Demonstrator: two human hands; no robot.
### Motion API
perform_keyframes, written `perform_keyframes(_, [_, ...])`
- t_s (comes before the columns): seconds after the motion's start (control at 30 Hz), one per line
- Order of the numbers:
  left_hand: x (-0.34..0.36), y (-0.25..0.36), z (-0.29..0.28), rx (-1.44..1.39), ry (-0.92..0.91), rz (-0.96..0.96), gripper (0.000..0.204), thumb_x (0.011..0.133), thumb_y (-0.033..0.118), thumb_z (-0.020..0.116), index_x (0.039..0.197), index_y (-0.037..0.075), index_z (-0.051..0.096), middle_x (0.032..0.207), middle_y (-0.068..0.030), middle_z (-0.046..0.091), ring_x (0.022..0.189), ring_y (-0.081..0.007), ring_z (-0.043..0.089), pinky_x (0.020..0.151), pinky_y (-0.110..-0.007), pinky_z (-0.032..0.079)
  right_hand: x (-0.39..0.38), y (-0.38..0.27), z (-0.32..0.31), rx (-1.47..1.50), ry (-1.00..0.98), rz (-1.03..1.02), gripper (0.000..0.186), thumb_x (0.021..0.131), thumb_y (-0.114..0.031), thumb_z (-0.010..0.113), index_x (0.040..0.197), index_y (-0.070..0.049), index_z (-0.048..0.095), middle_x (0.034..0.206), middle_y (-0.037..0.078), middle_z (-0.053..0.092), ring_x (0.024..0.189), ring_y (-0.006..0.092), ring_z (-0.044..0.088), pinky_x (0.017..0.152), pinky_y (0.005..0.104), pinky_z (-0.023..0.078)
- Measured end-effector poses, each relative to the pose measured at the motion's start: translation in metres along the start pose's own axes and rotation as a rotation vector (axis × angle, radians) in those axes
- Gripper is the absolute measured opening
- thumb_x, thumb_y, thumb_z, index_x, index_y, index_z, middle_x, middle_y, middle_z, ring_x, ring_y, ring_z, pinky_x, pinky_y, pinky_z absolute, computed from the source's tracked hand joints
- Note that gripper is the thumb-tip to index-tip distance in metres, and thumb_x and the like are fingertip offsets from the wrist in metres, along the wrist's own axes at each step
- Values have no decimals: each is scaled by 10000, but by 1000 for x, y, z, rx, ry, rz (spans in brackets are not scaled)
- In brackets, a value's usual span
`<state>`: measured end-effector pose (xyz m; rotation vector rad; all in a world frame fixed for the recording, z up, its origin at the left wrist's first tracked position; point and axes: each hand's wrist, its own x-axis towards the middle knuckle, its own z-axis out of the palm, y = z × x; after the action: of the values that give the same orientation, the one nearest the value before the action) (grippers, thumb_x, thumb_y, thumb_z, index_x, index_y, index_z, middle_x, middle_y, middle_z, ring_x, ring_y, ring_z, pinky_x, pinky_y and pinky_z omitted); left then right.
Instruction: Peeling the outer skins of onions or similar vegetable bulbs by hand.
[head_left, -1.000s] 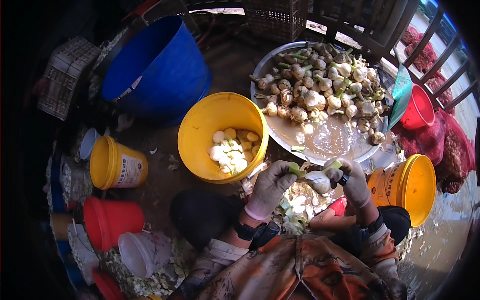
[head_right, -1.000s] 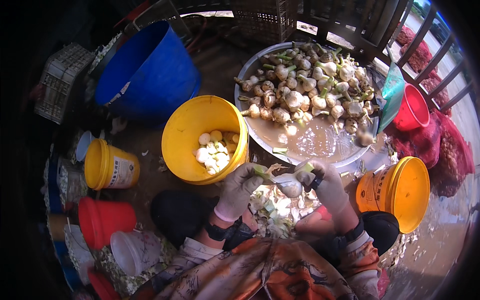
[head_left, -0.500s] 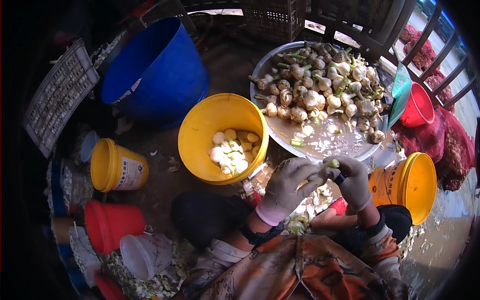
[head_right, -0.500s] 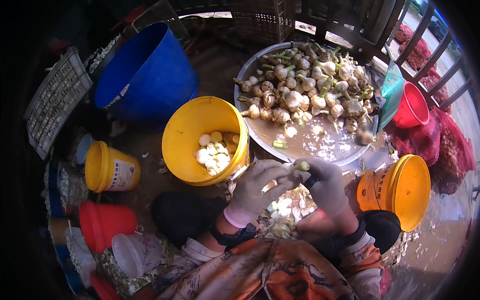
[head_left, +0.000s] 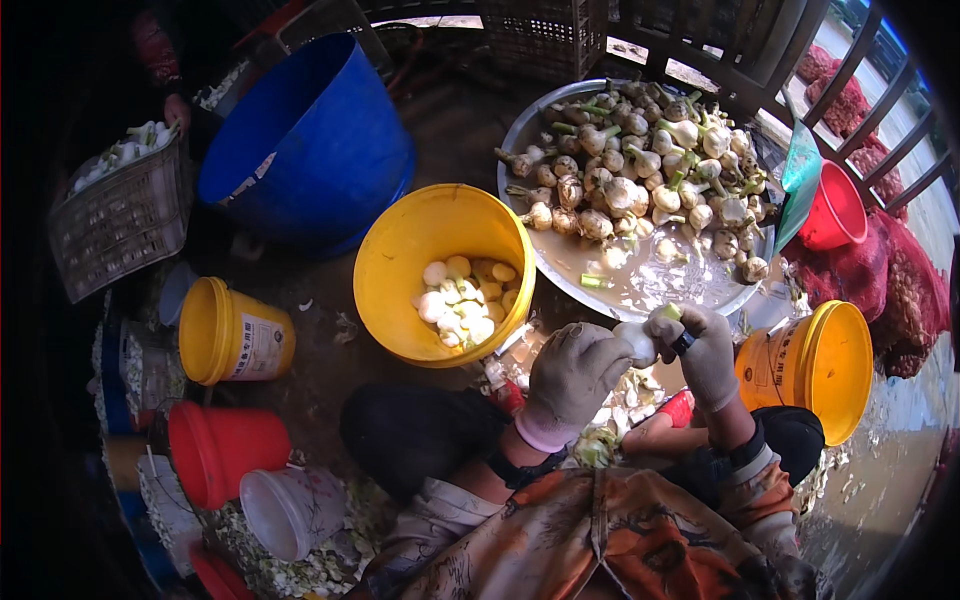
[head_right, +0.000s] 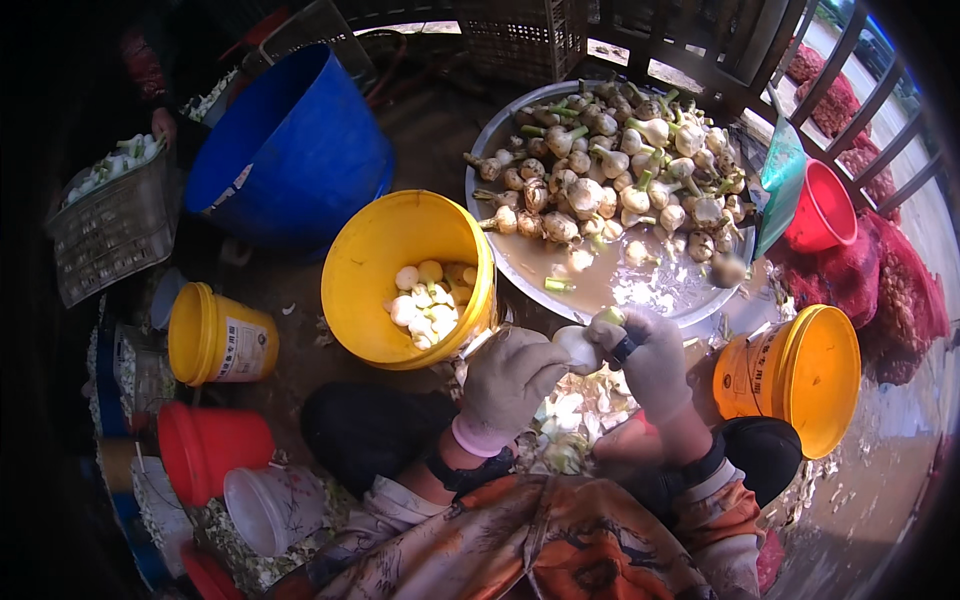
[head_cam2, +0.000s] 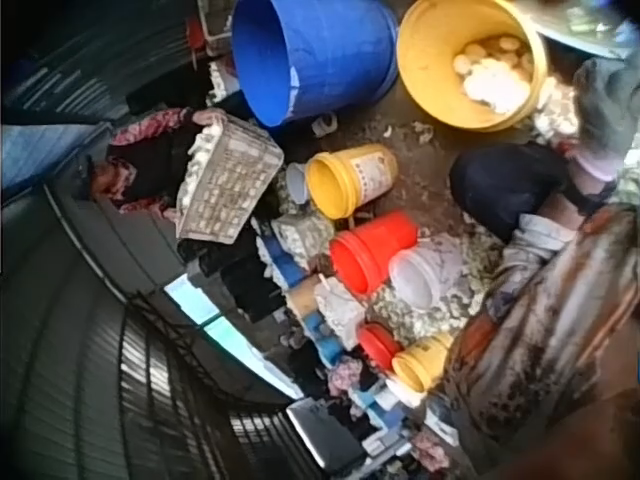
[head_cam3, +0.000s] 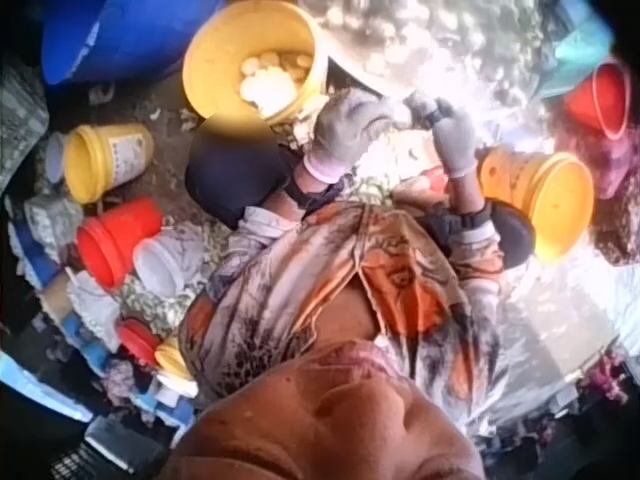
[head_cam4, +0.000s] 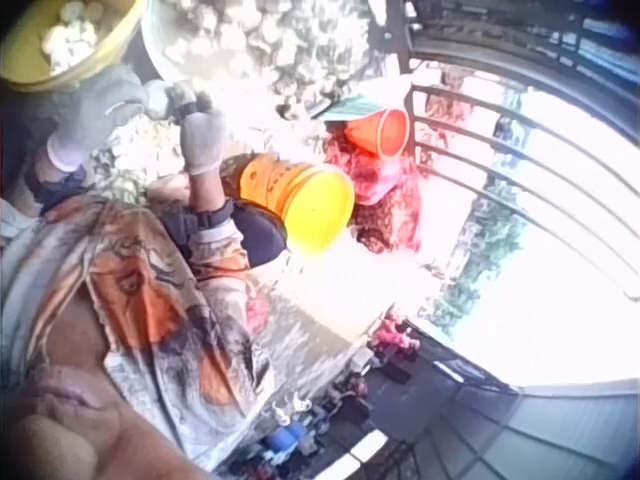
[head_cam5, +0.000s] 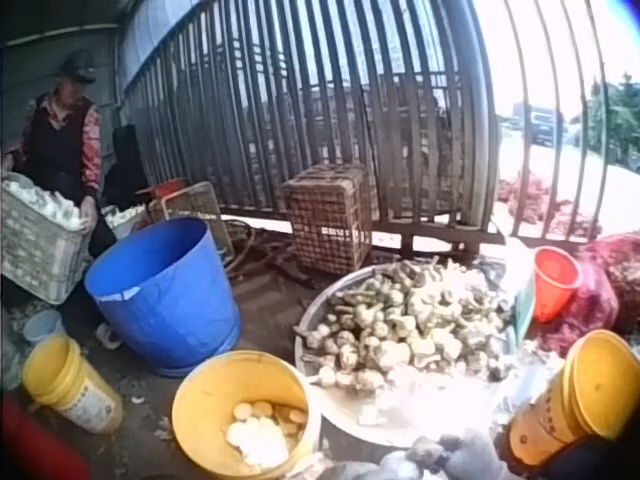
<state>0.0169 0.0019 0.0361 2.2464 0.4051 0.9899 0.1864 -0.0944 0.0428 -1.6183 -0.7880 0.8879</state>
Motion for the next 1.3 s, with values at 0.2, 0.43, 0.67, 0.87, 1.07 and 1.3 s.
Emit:
perform_keyframes(0.2, [-55, -21, 40, 440, -745, -58, 150, 832, 211, 614, 962, 142, 636, 926, -92, 618, 862, -277, 629, 758, -392, 505, 16, 17, -10, 402, 128, 210, 227, 941, -217, 564, 841, -18, 606, 674, 30, 566, 567, 106, 539, 518, 225, 442])
perform_keyframes(0.43, [-44, -33, 17, 214, -829, -543, 366, 842, 318, 576, 1136, 101, 601, 1081, -152, 630, 1004, -348, 608, 845, -430, 491, 32, -37, 41, 722, -366, 129, 409, 932, -183, 597, 1260, 50, 520, 1103, 135, 644, 1041, 217, 626, 870, 330, 520])
perform_keyframes(0.67, [-30, -34, 23, 135, -902, -630, 360, 858, 347, 568, 1137, 120, 579, 1089, -152, 605, 1004, -335, 596, 850, -427, 481, 137, 176, -71, -900, 100, 263, 495, 810, -269, 727, 1218, -34, 575, 1081, 213, 655, 1014, 321, 640, 857, 364, 505])
perform_keyframes(0.87, [-42, -50, 27, 140, -880, -631, 396, 869, 358, 562, 1187, 122, 555, 1111, -148, 605, 1026, -340, 589, 872, -424, 474, 193, 138, 58, -958, -32, 313, 527, 801, -328, 673, 1254, -112, 511, 1197, 245, 566, 1101, 390, 587, 940, 439, 478])
perform_keyframes(1.07, [-49, -65, 40, 105, -800, -574, 379, 858, 355, 574, 1155, 120, 585, 1098, -158, 615, 1021, -352, 591, 882, -424, 474, 230, 228, 9, -800, 211, 519, 345, 822, -276, 626, 1045, -15, 669, 1118, 240, 639, 1031, 359, 633, 874, 425, 507])
perform_keyframes(1.3, [-53, -69, 3, 93, -699, -512, 359, 863, 331, 575, 1146, 111, 592, 1094, -145, 619, 982, -325, 604, 857, -419, 479, 171, 171, -36, -788, -166, 364, 229, 782, -255, 662, 890, -63, 724, 884, 199, 694, 892, 314, 680, 792, 377, 525])
